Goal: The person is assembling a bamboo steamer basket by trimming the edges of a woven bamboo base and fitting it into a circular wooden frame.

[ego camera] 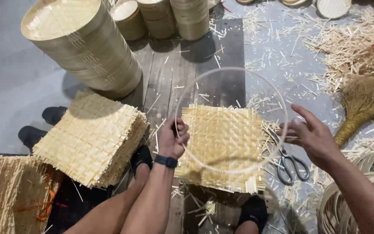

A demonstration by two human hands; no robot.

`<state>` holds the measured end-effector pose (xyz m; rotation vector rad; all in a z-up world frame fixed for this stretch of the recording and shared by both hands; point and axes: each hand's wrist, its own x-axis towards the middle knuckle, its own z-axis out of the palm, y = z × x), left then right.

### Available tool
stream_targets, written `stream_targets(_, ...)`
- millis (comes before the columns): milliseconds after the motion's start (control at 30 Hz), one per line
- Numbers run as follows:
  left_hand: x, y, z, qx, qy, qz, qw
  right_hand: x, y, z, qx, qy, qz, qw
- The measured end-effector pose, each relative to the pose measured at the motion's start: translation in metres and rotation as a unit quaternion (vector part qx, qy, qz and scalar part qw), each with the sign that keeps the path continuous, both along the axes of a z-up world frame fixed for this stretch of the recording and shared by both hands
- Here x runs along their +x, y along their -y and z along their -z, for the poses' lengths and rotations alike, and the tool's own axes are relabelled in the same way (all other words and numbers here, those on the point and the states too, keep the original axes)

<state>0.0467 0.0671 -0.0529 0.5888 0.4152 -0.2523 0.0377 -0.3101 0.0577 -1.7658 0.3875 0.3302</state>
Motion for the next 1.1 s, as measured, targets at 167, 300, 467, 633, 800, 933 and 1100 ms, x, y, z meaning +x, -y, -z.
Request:
stream_targets(167, 0.011, -0.006, 0.009, -0.088, -0.003, -0.052, 0.995, -0.006, -0.007, 0.014, 0.033, 0.007, 0.007, 0.999)
stream_targets(300, 0.008, -0.01, 0.025, -0.119, 0.006, -0.046, 0.992, 0.004, -0.024, 0.024, 0.073, 0.019, 0.029, 0.997)
stream_targets(467, 0.0, -0.007, 0.026, -0.101, 0.021, -0.097, 0.99, 0.018, -0.02, 0.075, 0.071, 0.042, 0.025, 0.996)
stream_targets(633, -0.015, -0.004, 0.102, 0.221, -0.068, -0.103, 0.967, 0.001, -0.025, 0.148, -0.007, 0.035, 0.081, 0.996)
stream_targets(800, -0.026, -0.017, 0.186, 0.642, 0.021, -0.056, 0.765, -0.019, -0.03, 0.223, -0.196, -0.001, 0.063, 0.979)
stream_targets(933, -0.022, -0.011, 0.151, 0.721, 0.009, 0.045, 0.692, -0.018, -0.026, 0.254, -0.303, 0.077, 0.027, 0.949)
stream_targets(1100, -0.014, -0.014, 0.169, 0.764, 0.016, 0.108, 0.636, -0.019, -0.021, 0.261, -0.288, 0.077, 0.054, 0.953)
